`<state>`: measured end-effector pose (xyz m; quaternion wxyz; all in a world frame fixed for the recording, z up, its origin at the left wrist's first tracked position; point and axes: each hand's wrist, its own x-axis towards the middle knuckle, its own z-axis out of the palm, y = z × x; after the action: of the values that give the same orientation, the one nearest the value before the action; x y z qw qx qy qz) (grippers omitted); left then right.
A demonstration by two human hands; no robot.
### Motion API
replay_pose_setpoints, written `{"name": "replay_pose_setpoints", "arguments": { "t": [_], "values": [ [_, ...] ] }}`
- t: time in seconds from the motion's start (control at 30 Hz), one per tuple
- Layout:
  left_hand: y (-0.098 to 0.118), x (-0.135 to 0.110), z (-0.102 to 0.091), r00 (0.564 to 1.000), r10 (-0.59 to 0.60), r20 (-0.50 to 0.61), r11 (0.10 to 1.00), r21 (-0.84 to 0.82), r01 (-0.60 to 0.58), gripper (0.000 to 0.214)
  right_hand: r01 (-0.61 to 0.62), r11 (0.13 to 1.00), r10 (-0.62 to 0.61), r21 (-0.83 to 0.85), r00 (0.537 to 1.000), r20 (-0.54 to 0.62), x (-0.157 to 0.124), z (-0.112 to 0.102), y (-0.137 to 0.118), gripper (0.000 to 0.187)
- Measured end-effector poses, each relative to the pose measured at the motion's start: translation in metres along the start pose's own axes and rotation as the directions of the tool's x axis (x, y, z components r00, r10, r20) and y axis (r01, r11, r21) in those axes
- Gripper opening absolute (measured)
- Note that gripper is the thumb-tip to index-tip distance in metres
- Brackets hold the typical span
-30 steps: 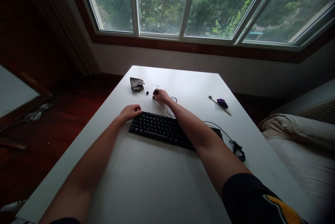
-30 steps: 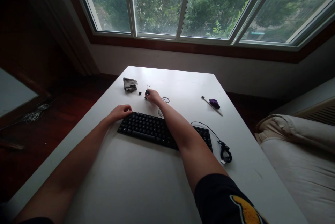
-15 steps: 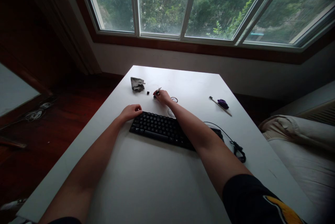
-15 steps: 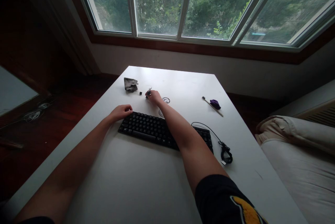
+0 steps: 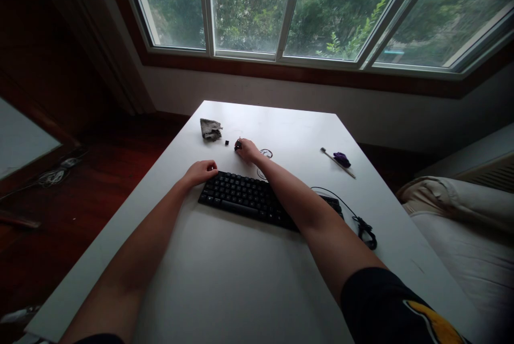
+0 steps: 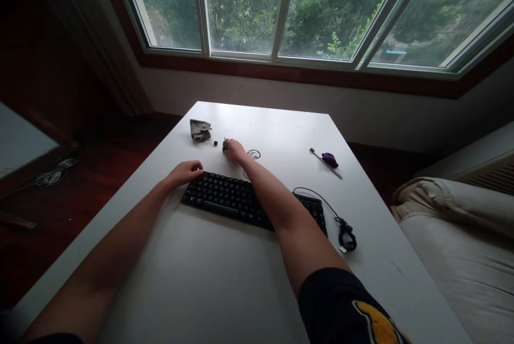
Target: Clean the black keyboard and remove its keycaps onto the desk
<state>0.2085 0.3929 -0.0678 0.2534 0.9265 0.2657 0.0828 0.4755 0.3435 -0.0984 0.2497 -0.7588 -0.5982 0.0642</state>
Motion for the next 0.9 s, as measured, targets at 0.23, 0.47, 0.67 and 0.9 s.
{"name": "replay_pose_setpoints", "arguments": {
  "t": [0.23,0.47,0.67,0.9],
  "values": [
    [0.001,-0.002,-0.001,1.0,-0.009,-0.003,1.0,0.0,0.009,0.024,-0.043,0.999,0.042,0.031,0.998,0.039,-0.001,-0.008,-0.002,0.018],
    [-0.007,0.005,0.006,0.994,-0.07,-0.081,0.995,-0.077,0.064,0.028,0.019,1.0,-0.018,-0.017,0.998,0.059,-0.01,-0.013,-0.003,0.018],
    [-0.012,0.008,0.017,0.946,-0.135,-0.296,0.972,-0.224,0.068,0.04,0.147,0.987,-0.142,-0.063,0.986,0.087,-0.018,-0.015,0.0,0.02],
    [-0.013,0.014,0.027,0.884,-0.047,-0.465,0.997,-0.082,0.01,0.043,0.235,0.97,-0.239,0.059,0.968,0.07,-0.026,-0.013,0.006,0.024]
  ]
}}
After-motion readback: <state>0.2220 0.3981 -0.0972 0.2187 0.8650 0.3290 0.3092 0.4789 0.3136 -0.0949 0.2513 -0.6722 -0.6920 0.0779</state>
